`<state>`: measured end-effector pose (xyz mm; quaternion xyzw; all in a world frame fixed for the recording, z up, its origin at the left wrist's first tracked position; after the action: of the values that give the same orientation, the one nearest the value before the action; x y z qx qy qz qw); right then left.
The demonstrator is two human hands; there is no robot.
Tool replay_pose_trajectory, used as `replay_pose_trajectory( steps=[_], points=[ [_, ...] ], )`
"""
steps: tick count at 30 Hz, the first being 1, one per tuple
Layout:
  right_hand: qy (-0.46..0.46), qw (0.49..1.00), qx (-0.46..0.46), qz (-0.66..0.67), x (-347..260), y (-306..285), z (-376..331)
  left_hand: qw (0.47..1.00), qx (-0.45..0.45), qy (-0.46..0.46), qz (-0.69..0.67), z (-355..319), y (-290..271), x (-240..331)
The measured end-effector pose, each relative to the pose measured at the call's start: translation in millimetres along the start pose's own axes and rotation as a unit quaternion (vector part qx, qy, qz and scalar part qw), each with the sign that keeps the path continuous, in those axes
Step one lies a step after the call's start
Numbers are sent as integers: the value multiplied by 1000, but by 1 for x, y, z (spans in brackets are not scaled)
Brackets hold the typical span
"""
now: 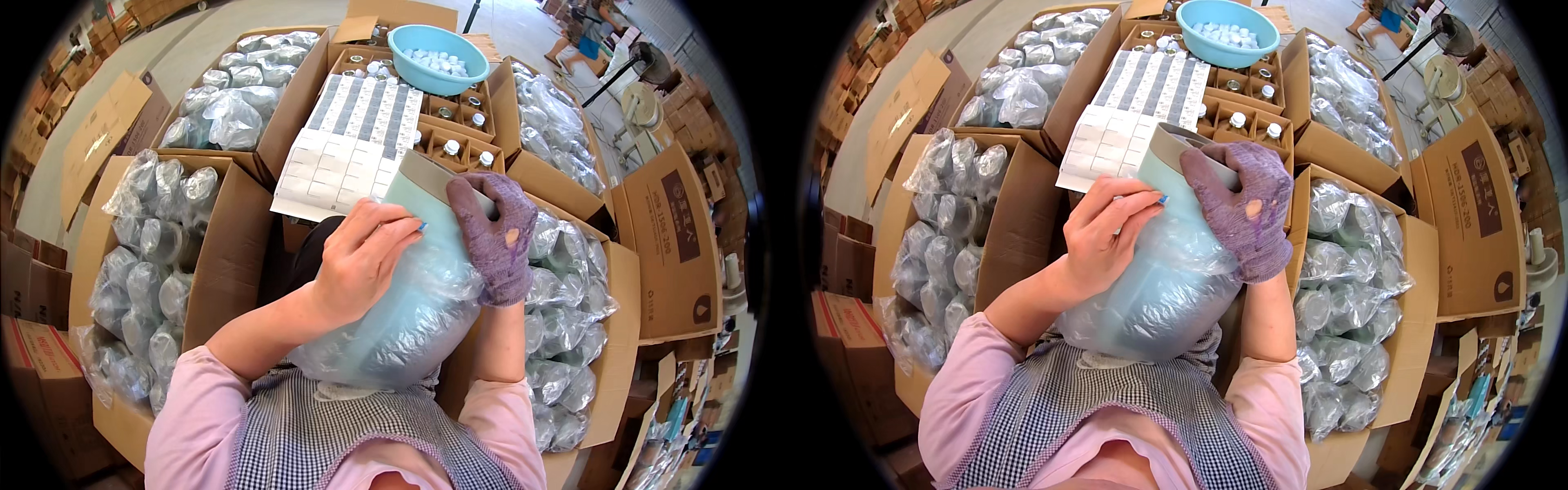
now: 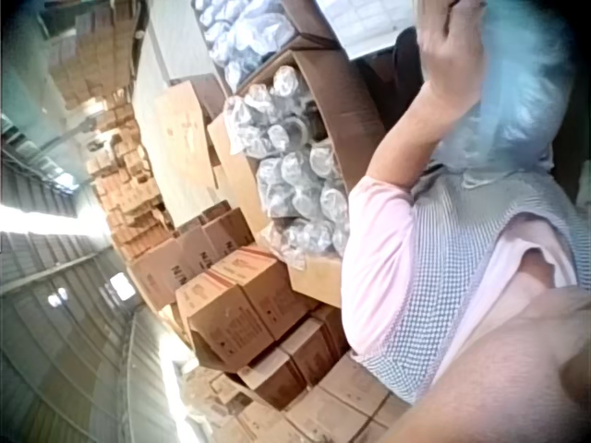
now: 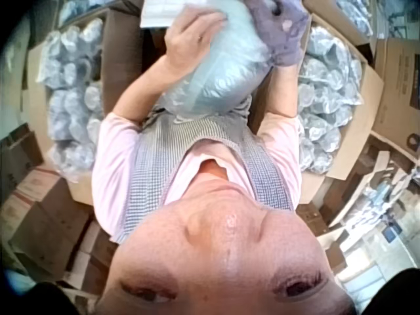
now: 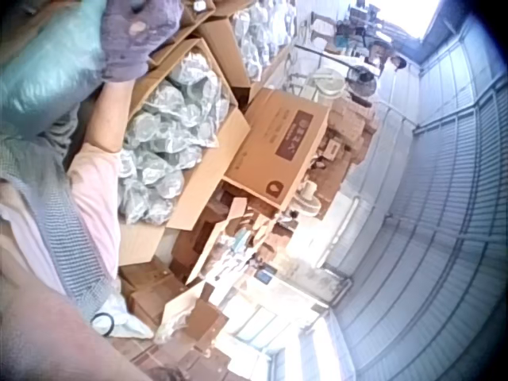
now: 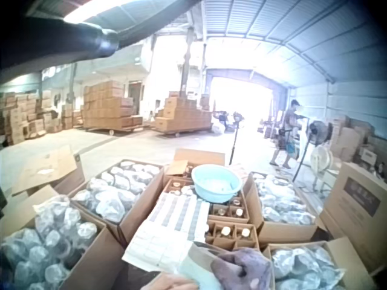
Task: The person unpacks cylindrical containers from plastic bags, removes lids, places metal inserts inside, and reassembles them. They then place the assembled containers into a cardboard box.
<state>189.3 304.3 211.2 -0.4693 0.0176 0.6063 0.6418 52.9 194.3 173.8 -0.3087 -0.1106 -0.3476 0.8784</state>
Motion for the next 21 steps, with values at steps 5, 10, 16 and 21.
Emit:
replay_pose_trajectory(
  steps=[5, 10, 16, 21],
  points=[
    [15, 1000, 4, -8, 2, 0, -2, 1000, -15, -12, -5, 3, 0, -2],
    [18, 1000, -3, -20, 1, 1, -3, 999, -27, -23, -19, 5, 1, -2],
    [5, 1000, -6, -26, 2, 0, -2, 995, -79, -33, -41, 8, -2, -2],
    [3, 1000, -7, -14, 4, 0, -2, 989, -108, -59, -87, -3, -5, -3]
  ],
)
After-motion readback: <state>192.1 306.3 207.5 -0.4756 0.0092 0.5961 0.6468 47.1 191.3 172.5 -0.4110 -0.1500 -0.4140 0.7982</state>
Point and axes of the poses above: each hand's wrist, its own z-axis towards the middle knuckle, its own y-axis out of the palm, x = y × z, the point moved 3 cm from there along z, towards the middle knuckle, and after that the axes turned 12 degrees about -x, right-handed, at the moved point
